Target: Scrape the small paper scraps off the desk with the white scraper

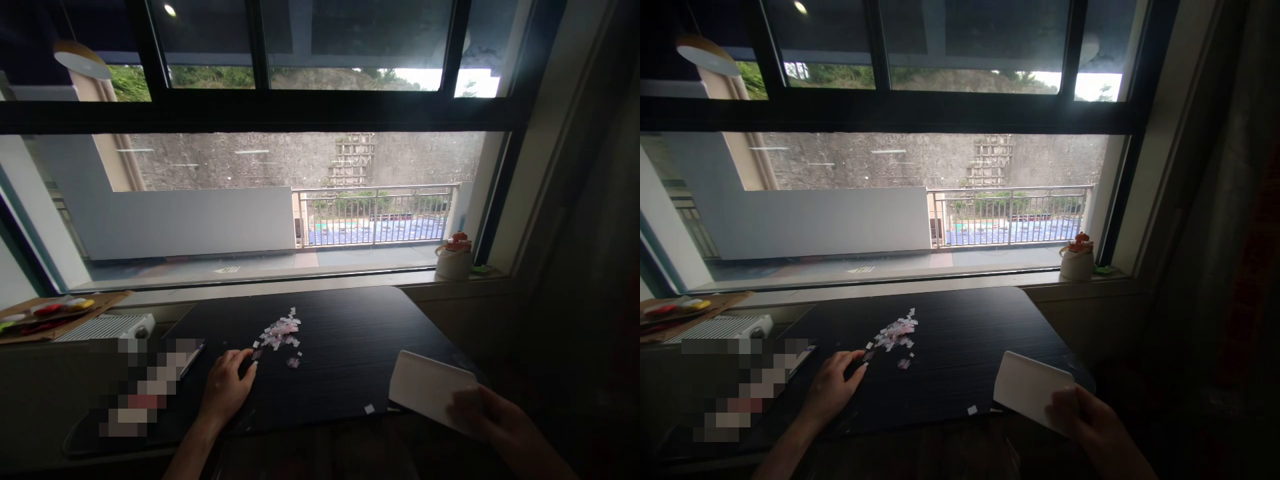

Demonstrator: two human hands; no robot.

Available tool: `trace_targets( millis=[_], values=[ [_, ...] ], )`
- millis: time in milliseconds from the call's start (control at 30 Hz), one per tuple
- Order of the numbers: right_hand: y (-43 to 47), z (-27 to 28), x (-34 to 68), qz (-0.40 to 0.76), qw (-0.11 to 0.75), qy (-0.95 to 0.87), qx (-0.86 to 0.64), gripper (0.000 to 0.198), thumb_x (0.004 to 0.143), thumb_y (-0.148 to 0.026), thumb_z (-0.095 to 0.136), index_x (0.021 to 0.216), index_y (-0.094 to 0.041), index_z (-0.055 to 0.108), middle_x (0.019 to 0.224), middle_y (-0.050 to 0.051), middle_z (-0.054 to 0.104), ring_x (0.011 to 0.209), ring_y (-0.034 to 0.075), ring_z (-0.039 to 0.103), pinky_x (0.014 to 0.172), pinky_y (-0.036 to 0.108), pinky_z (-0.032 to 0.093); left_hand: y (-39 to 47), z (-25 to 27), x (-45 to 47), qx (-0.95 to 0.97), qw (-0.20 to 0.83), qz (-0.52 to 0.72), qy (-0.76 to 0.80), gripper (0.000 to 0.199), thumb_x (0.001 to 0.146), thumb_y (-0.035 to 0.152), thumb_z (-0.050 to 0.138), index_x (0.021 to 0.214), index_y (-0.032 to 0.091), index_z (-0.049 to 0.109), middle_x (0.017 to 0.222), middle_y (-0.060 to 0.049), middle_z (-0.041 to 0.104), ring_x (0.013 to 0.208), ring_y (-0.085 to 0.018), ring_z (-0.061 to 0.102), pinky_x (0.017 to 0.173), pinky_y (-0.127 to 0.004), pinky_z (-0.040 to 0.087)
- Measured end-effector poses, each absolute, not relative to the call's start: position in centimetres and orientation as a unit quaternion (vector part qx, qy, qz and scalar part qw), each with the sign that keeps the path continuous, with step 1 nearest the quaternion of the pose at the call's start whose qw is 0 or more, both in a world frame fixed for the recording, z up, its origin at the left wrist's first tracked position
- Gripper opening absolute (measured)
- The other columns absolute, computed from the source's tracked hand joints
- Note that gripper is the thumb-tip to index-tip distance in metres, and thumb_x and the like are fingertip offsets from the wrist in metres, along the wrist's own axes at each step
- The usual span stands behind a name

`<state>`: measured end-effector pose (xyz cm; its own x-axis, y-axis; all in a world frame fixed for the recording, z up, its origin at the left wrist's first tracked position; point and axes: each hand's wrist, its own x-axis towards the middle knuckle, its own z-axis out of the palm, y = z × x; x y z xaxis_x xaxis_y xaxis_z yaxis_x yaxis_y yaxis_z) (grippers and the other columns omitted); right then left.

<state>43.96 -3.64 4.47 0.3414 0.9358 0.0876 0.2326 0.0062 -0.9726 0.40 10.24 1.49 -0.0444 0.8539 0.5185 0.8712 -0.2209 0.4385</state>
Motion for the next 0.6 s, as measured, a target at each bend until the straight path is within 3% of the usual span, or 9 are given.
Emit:
trace_targets(
  millis=[200,400,600],
  values=[
    [-4.1,3.2,41.7,0.344,0.553,-0.47,-0.595,0.038,0.065,-0.053,0.071,0.082,-0.018,0.074,0.073,0.004,0.074,0.072,0.026,0.067,0.063,0.031,0.054,10.2,1.6,0.4,-0.692,0.009,-0.36,-0.625,0.035,0.072,0.04,0.048,0.093,0.02,0.069,0.094,-0.008,0.068,0.092,-0.027,0.063,0.087,-0.042,0.05],
    [-2.7,4.0,40.9,0.301,0.515,-0.525,-0.607,0.033,0.068,-0.051,0.069,0.07,-0.018,0.068,0.067,0.003,0.07,0.067,0.023,0.064,0.059,0.027,0.051,10.1,1.7,0.3,-0.694,0.006,-0.356,-0.626,0.036,0.072,0.041,0.048,0.093,0.02,0.068,0.095,-0.008,0.068,0.093,-0.027,0.063,0.088,-0.042,0.049],
    [-2.8,4.1,41.2,0.353,0.514,-0.517,-0.587,0.041,0.065,-0.059,0.069,0.073,-0.019,0.069,0.068,0.003,0.068,0.068,0.023,0.064,0.063,0.029,0.054,10.1,1.6,0.4,-0.692,0.008,-0.359,-0.627,0.033,0.073,0.039,0.048,0.094,0.022,0.068,0.094,-0.006,0.068,0.092,-0.026,0.062,0.088,-0.041,0.049]
  ],
)
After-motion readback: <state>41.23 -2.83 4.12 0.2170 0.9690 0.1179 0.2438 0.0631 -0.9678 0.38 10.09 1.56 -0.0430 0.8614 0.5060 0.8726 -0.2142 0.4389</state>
